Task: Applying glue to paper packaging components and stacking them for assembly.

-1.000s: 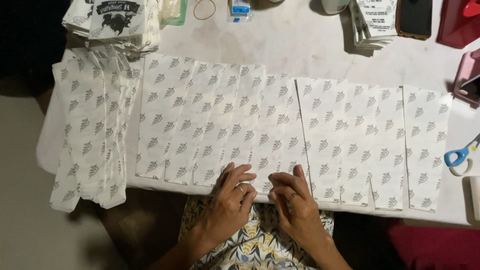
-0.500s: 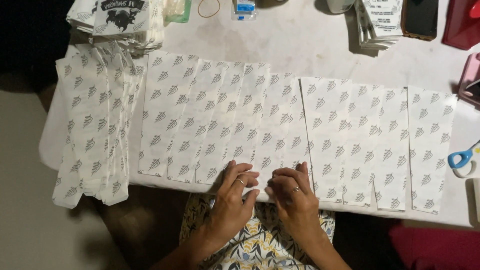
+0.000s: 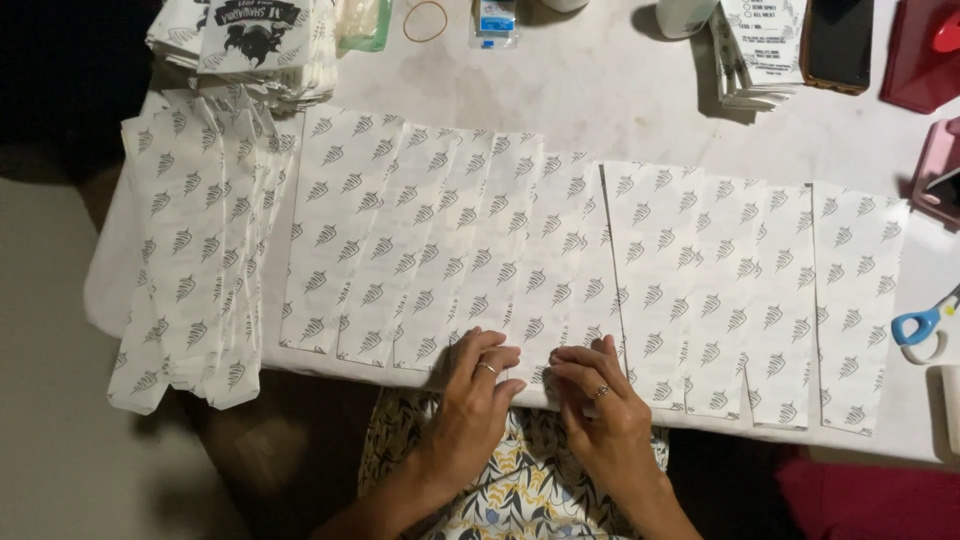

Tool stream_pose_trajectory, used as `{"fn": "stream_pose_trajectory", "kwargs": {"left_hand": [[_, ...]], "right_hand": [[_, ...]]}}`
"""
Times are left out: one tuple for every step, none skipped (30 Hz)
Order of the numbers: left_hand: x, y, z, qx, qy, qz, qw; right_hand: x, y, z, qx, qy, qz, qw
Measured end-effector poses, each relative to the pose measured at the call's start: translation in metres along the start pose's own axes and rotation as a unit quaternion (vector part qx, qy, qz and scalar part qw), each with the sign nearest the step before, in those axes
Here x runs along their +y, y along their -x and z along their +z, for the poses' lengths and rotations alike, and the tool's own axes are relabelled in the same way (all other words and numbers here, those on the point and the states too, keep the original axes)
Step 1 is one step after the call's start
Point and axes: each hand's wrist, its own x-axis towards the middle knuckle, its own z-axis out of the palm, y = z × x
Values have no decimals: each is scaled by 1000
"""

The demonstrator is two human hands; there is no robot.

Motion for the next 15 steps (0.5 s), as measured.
{"fn": "stream_pose_trajectory", "kwargs": {"left_hand": [[0, 1, 0, 1, -1, -1, 1000], [0, 1, -1, -3, 19, 5, 1000], [0, 2, -2, -8, 40, 10, 999], [1, 3, -2, -9, 39, 10, 999], [1, 3, -2, -6, 34, 11, 999], [2, 3, -2, -3, 30, 14, 999], [2, 3, -1, -3, 30, 16, 999], [2, 3, 0, 0, 27, 16, 1000], [1, 4, 0, 2, 24, 16, 1000], [2, 5, 1, 2, 24, 15, 1000], [2, 6, 2, 14, 38, 37, 998], [1, 6, 2, 29, 50, 60, 997], [1, 7, -6, 31, 47, 60, 997], [1, 6, -13, 46, 72, 98, 992], [1, 6, -21, 60, 96, 136, 984]], "right_hand": [[-2, -1, 2, -1, -1, -1, 1000], [-3, -2, 4, 14, 7, 1, 1000], [-4, -3, 6, 29, 14, 4, 999], [-5, -2, 11, 29, 13, 4, 999], [-5, -1, 15, 35, 42, 9, 998], [-4, -1, 19, 42, 71, 12, 997], [-2, 1, 18, 43, 71, 11, 996], [0, 2, 16, 40, 44, 7, 998], [2, 4, 15, 37, 16, 3, 999], [1, 5, 12, 37, 15, 3, 999], [-1, 5, 10, 29, 23, 11, 999], [-2, 4, 8, 22, 28, 17, 999], [-6, 1, 7, 22, 26, 13, 999], [-10, -3, 7, 30, 25, 5, 999], [-14, -7, 7, 37, 24, -3, 999]]}}
